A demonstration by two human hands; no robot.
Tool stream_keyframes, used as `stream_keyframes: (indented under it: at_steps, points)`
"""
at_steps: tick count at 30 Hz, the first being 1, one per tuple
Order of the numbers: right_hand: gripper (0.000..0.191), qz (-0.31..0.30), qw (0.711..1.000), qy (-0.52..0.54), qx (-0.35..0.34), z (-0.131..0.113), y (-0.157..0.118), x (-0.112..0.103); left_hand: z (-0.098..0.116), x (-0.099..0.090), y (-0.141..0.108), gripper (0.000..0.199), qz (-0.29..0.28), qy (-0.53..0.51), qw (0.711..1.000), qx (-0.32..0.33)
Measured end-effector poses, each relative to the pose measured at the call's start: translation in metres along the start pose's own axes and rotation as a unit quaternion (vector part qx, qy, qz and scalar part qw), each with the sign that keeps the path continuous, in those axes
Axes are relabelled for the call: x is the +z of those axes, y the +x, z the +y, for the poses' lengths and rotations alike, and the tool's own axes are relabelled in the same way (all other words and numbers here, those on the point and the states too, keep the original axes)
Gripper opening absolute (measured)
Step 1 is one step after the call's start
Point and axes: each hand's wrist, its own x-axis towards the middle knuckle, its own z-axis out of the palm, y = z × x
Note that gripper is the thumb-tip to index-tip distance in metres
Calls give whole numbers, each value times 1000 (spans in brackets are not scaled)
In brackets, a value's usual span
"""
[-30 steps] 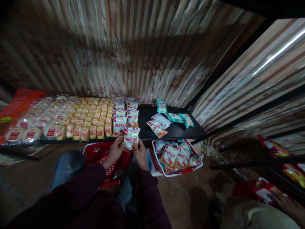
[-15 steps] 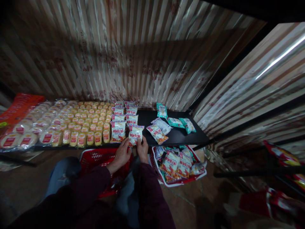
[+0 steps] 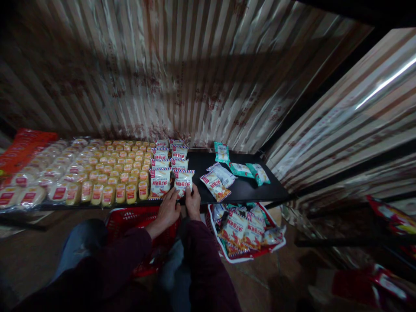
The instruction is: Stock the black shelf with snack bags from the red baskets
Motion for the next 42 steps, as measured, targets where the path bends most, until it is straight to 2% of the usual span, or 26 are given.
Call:
stream_keyframes:
  at_steps: [4,9,14,21,26,31,36,42]
  points:
    - [54,-5,1000,-20,-11,4,4,3,5,-6,0,55,-17,47,999,0]
    - [52,-3,998,-61,-29,7,8,6,4,-8,0,54,-3,101,995,20]
    - [54,9,990,-120,-68,8,12,8,-1,-9,-3,51,15,166,982,86]
    - [66,3,991,-125,-56,10,11,7,-19,-15,2,50,80,260,948,165]
    - [75,10,986,-158,-56,6,13,8,-28,-14,11,54,94,289,932,196]
    - [79,-31,991,-130,-19,-2,29,10,-32,-8,18,55,94,287,931,203]
    - [77,-107,988,-110,-13,-9,41,15,-37,-7,21,59,96,279,936,190]
    - [76,-101,987,-124,-9,-11,41,24,-41,-7,24,61,94,277,938,187]
